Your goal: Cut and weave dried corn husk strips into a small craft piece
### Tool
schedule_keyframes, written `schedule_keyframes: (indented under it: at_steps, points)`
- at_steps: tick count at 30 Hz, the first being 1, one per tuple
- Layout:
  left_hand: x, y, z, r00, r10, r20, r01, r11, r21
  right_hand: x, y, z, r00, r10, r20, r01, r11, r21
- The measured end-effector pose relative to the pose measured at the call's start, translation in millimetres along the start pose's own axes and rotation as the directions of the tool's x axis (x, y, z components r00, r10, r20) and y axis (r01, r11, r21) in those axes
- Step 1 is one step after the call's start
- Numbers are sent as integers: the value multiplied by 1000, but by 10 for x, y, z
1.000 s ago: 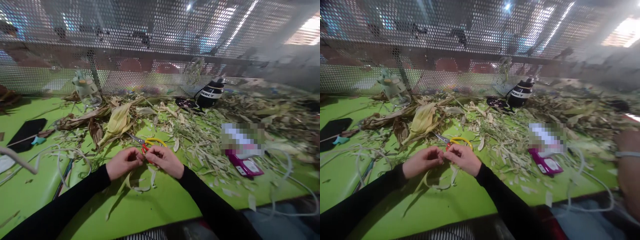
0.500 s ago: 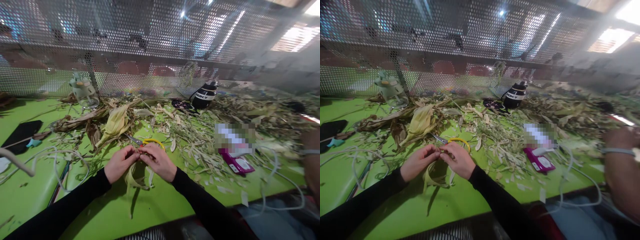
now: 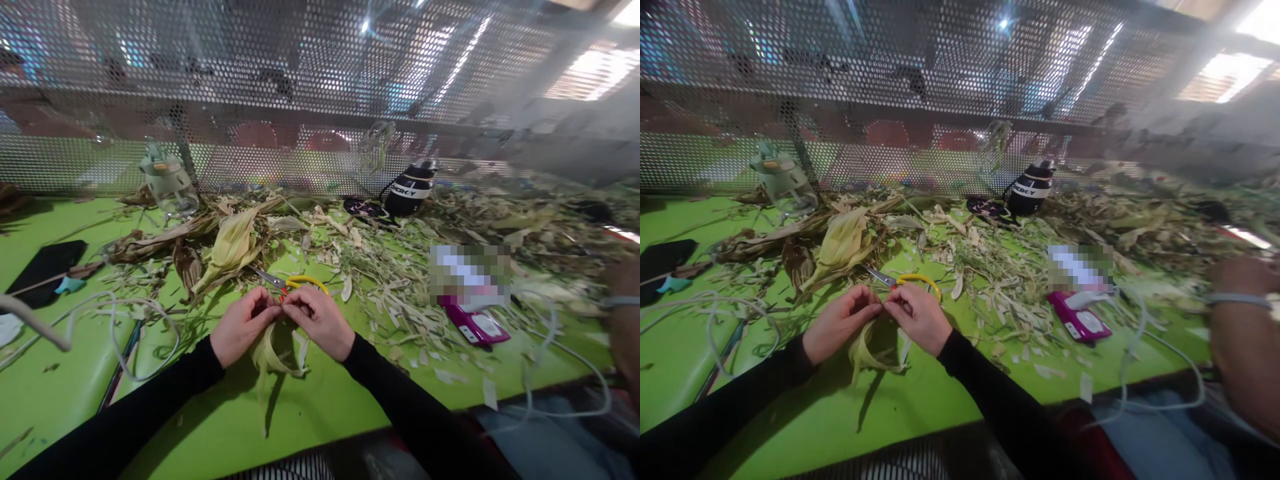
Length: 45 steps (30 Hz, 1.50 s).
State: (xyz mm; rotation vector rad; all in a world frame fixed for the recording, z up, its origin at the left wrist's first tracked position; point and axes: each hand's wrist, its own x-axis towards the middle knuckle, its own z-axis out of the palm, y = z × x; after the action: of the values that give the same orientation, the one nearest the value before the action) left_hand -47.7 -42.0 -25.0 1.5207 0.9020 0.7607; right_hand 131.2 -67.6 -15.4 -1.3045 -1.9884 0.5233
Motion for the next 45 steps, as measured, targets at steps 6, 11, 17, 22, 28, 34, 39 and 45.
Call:
schedule_keyframes:
  at_steps: [6, 11, 17, 22, 28, 34, 39, 45]
  points:
    - [37, 28, -16, 990, -137, -33, 127, 966, -224, 4, -45, -22, 996, -90, -8, 90, 996, 1]
    - [36, 25, -19, 986, -167, -4, 154, 917, -368, 7, -32, -20, 987, -161, 24, 159, 986, 42]
    - [4, 29, -1, 998, -28, -53, 21, 991, -136, -27, -20, 48, 996, -11, 84, 3, 995, 96]
    - [-29, 23, 17, 997, 28, -72, -24, 998, 55, -27, -68, 69, 995, 38, 97, -53, 987, 150]
    - [-38, -20, 22, 976, 175, -126, -138, 956, 258, -27, -68, 111, 996, 49, 74, -63, 979, 194]
    - [-77, -111, 51, 910, 404, -98, -306, 811, 499, -40, -13, 122, 964, 198, 177, -250, 904, 347]
    - [-102, -121, 50, 917, 397, -48, -292, 748, 596, -34, 53, 158, 929, 296, 223, -370, 761, 533]
    - [-59, -102, 30, 929, 362, -75, -279, 821, 498, -3, -36, 102, 930, 317, 187, -367, 773, 517]
